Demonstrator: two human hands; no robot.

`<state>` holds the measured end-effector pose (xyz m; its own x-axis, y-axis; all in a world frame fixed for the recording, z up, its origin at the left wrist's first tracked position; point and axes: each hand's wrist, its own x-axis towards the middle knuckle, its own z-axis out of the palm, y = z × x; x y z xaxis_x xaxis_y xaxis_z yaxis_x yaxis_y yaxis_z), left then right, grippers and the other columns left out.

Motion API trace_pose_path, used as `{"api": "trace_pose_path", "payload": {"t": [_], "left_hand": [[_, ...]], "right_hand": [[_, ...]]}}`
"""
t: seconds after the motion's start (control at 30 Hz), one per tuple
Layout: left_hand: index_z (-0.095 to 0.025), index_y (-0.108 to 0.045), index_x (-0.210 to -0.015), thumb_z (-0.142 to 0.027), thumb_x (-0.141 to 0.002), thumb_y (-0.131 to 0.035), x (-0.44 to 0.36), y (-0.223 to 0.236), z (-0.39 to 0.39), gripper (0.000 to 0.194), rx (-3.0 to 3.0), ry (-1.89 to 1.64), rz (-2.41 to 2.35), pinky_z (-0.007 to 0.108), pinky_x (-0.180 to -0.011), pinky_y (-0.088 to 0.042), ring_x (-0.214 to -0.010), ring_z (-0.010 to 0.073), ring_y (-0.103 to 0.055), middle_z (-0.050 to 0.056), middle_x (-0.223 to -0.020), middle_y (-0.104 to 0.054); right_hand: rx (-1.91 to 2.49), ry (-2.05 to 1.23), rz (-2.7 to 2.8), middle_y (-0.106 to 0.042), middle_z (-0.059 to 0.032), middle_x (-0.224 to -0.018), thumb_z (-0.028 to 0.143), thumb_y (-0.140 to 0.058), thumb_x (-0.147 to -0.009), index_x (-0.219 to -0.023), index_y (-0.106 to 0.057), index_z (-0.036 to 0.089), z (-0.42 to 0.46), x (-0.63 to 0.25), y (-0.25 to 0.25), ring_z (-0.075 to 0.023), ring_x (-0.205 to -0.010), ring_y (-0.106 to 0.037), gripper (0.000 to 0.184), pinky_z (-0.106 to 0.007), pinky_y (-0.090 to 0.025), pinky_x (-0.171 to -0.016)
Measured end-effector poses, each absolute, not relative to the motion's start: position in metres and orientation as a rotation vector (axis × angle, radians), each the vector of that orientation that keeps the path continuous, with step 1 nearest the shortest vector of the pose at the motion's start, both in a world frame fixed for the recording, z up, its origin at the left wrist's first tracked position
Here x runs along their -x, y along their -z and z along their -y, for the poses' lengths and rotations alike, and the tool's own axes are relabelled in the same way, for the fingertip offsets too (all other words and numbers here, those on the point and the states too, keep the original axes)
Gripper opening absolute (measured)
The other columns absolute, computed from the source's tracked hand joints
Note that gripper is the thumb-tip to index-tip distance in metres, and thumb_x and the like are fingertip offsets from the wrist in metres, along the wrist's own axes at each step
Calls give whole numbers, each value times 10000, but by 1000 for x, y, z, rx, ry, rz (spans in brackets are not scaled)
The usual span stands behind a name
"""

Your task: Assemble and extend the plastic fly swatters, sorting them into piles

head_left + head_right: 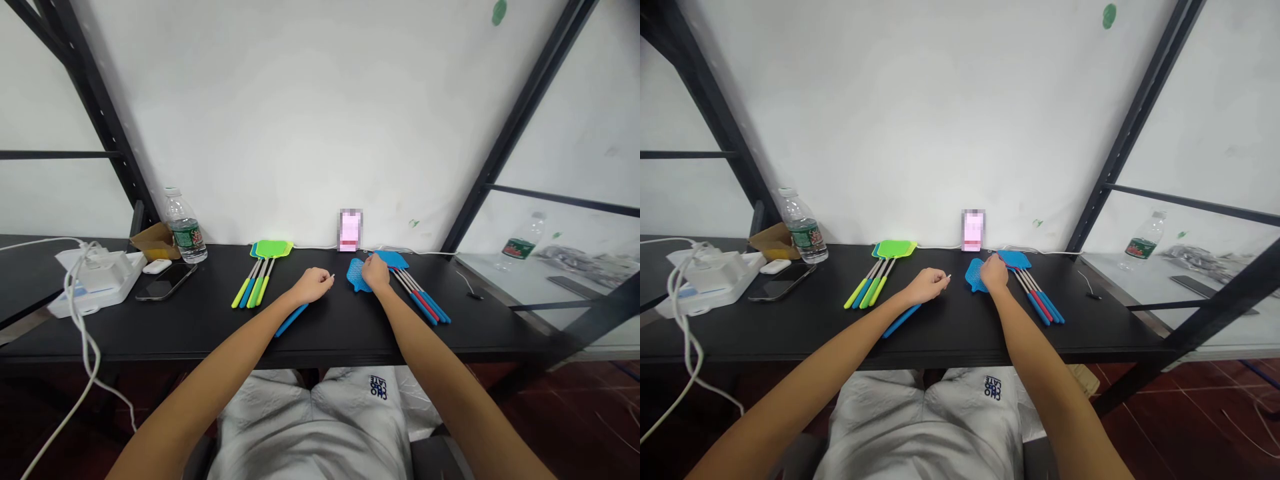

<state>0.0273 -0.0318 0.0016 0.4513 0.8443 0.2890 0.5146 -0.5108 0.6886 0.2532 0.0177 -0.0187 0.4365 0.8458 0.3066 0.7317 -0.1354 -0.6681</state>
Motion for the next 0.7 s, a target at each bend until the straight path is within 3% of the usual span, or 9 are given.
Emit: {"api": "trace_pose_path", "payload": {"t": [0.2, 0.37, 0.53, 0.7], "left_hand": [[-179, -553, -588, -431, -832, -507, -28, -1, 32, 354, -2196, -845, -1140, 239, -501, -329, -477, 117, -455, -14, -483, -511], [-175, -545, -584, -406, -833, -505, -28, -1, 30, 343, -2265, -860, -1163, 235, -522, -318, -503, 115, -464, -11, -507, -528], [-172, -547, -599, -358, -823, -517, -26, -5, 28, 293, -2348, -982, -1230, 239, -543, -295, -537, 114, -469, -7, -548, -556], [-167, -571, -633, -304, -802, -515, -24, -9, 28, 224, -2322, -1055, -1240, 233, -553, -309, -559, 116, -481, -11, -557, -564]], "right_hand": [[1926, 98, 1413, -627, -209, -973, 153, -449, -863, -952, -610, 117, -15, -248, 15, -306, -943, -583, 187, -395, -389, -806], [1728, 207, 1527, -617, -140, -933, 242, -470, -872, -849, -603, 159, -5, -234, 9, -247, -916, -547, 158, -335, -379, -806], [1296, -182, 1820, -571, -21, -635, 400, -444, -924, -627, -544, 205, 9, -205, 9, -154, -637, -511, 370, -258, -361, -659], [1108, -713, 1795, -536, 3, -522, 546, -355, -939, -591, -522, 202, 19, -186, 10, -116, -465, -476, 517, -235, -354, -510]]}}
